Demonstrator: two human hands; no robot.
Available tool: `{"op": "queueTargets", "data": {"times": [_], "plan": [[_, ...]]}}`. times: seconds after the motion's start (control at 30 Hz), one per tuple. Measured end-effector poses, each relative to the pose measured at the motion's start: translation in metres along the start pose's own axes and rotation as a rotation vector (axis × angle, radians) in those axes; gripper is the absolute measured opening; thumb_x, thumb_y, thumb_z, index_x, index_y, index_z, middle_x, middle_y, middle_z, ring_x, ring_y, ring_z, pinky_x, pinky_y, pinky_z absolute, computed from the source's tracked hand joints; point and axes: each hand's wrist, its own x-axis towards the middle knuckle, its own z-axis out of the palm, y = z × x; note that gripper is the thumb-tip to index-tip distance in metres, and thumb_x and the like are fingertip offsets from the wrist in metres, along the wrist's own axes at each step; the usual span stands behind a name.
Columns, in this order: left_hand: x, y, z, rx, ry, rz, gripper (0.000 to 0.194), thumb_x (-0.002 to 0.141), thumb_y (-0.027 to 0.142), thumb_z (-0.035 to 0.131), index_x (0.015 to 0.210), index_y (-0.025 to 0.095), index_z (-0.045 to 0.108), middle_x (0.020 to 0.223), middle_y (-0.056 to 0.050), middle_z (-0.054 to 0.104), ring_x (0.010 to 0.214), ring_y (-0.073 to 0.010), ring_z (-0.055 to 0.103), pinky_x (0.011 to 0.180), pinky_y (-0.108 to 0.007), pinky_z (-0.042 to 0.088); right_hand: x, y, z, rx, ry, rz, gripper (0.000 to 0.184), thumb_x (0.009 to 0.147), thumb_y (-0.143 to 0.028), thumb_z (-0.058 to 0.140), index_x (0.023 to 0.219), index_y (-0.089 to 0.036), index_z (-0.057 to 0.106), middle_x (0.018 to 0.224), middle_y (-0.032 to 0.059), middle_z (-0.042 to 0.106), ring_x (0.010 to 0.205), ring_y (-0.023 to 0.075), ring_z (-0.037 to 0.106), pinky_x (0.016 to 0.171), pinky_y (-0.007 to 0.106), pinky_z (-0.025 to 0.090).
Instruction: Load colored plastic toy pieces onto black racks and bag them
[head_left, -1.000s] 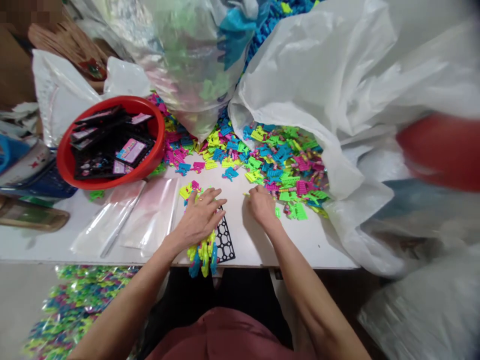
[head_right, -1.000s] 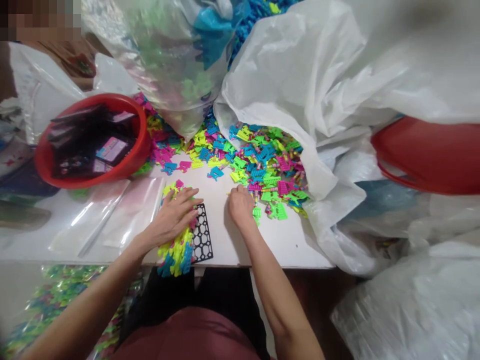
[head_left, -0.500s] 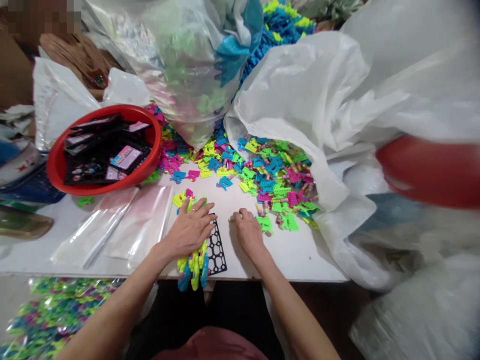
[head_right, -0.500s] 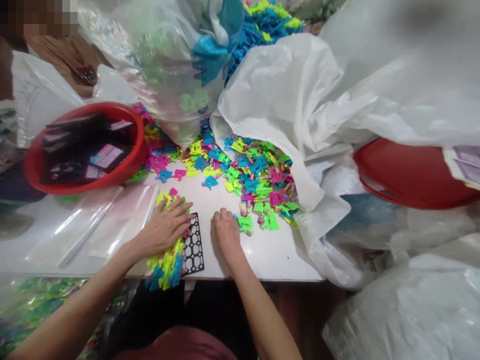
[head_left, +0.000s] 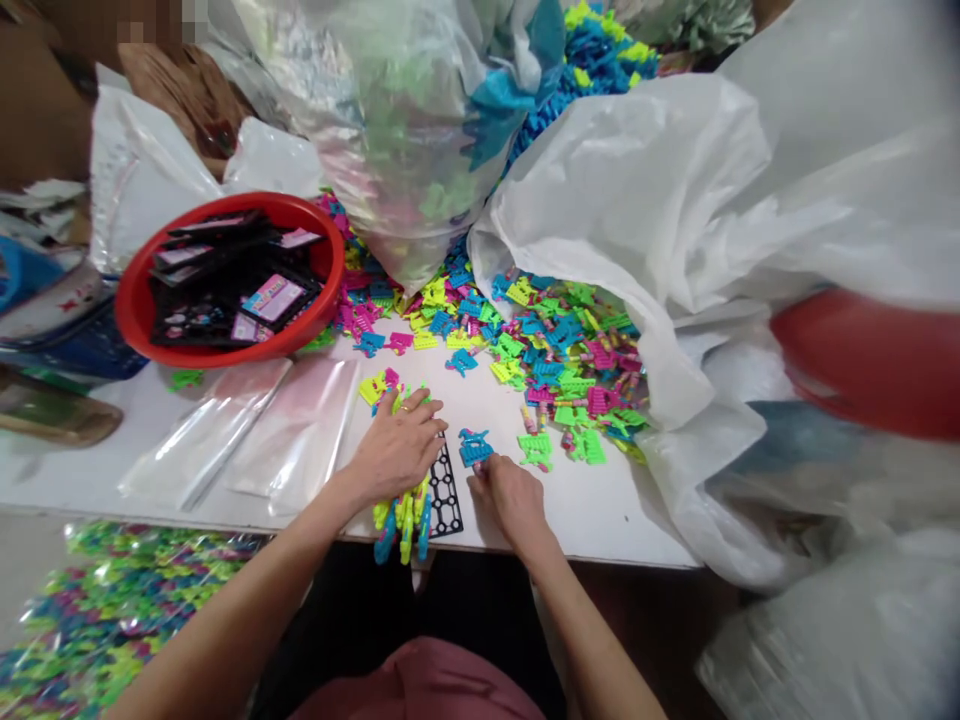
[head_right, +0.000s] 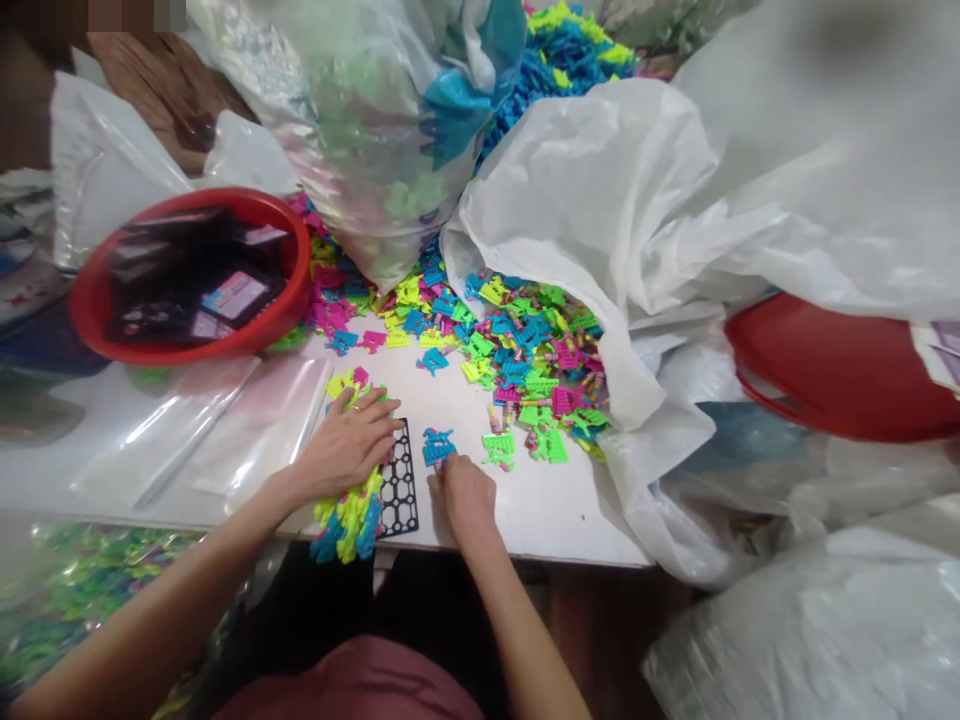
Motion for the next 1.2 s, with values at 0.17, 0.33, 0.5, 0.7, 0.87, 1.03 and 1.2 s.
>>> {"op": "queueTargets", "data": {"times": [0.17, 0.33, 0.5, 0.7, 0.87, 1.03, 1.2], "plan": [[-0.001, -0.001, 0.001, -0.051, 0.022, 0.004, 0.031, 0.093, 0.029, 0.037, 0.104, 0.022, 0.066, 0.128, -0.006, 0.059, 0.132, -0.0287, 0.039, 0.107, -0.058, 0.023, 0.000, -0.012, 0.006, 0.785, 0.035, -0.117, 0.017, 0.079, -0.035, 0.057, 0.083, -0.019, 0.057, 0.069, 0.0002, 0.063, 0.063, 0.0154, 0.059, 0.060, 0.026, 0.045], [-0.001, -0.002, 0.002, -0.065, 0.022, 0.010, 0.031, 0.093, 0.027, 0.038, 0.097, 0.021, 0.068, 0.126, -0.006, 0.060, 0.132, -0.0293, 0.038, 0.106, -0.059, 0.023, -0.009, -0.024, 0.041, 0.930, 0.078, -0.115, 0.020, 0.077, -0.037, 0.057, 0.085, -0.019, 0.059, 0.072, 0.0018, 0.064, 0.066, 0.0174, 0.061, 0.066, 0.030, 0.049], [-0.002, -0.002, 0.001, -0.072, 0.038, 0.023, 0.033, 0.094, 0.036, 0.038, 0.099, 0.021, 0.067, 0.126, -0.008, 0.060, 0.131, -0.0308, 0.039, 0.105, -0.060, 0.024, -0.011, -0.023, 0.055, 0.640, 0.128, -0.282, 0.010, 0.081, -0.026, 0.052, 0.088, -0.021, 0.057, 0.079, 0.0023, 0.063, 0.071, 0.0173, 0.060, 0.067, 0.028, 0.048], [0.001, -0.007, 0.004, -0.064, 0.047, 0.024, 0.042, 0.089, 0.052, 0.043, 0.103, 0.021, 0.067, 0.128, -0.010, 0.060, 0.131, -0.0329, 0.039, 0.107, -0.061, 0.021, 0.001, -0.047, 0.044, 0.149, -0.012, -0.294, 0.025, 0.080, -0.010, 0.049, 0.103, -0.015, 0.057, 0.094, 0.0103, 0.063, 0.084, 0.0220, 0.060, 0.070, 0.030, 0.046], [0.007, -0.016, 0.006, -0.013, 0.075, -0.015, 0.037, 0.088, 0.047, 0.046, 0.099, 0.021, 0.068, 0.124, -0.009, 0.061, 0.131, -0.0315, 0.040, 0.109, -0.058, 0.021, 0.022, -0.035, 0.014, 0.283, -0.140, -0.477, 0.016, 0.085, -0.015, 0.054, 0.099, -0.017, 0.060, 0.097, 0.0076, 0.063, 0.090, 0.0191, 0.059, 0.077, 0.029, 0.046], [0.008, -0.015, 0.004, -0.001, 0.037, -0.013, 0.038, 0.087, 0.050, 0.048, 0.100, 0.021, 0.068, 0.126, -0.008, 0.060, 0.131, -0.0315, 0.039, 0.109, -0.059, 0.021, 0.025, -0.005, -0.009, 0.472, -0.151, -0.546, 0.013, 0.083, -0.017, 0.061, 0.096, -0.018, 0.061, 0.086, 0.0012, 0.059, 0.076, 0.0135, 0.057, 0.073, 0.025, 0.044], [0.008, -0.013, 0.002, -0.003, 0.027, -0.024, 0.036, 0.087, 0.047, 0.049, 0.098, 0.019, 0.069, 0.126, -0.010, 0.060, 0.130, -0.0319, 0.040, 0.109, -0.058, 0.021, 0.013, -0.028, 0.019, 0.410, -0.091, -0.461, 0.015, 0.083, -0.018, 0.055, 0.099, -0.018, 0.056, 0.085, 0.0020, 0.057, 0.072, 0.0155, 0.055, 0.067, 0.026, 0.043]]}}
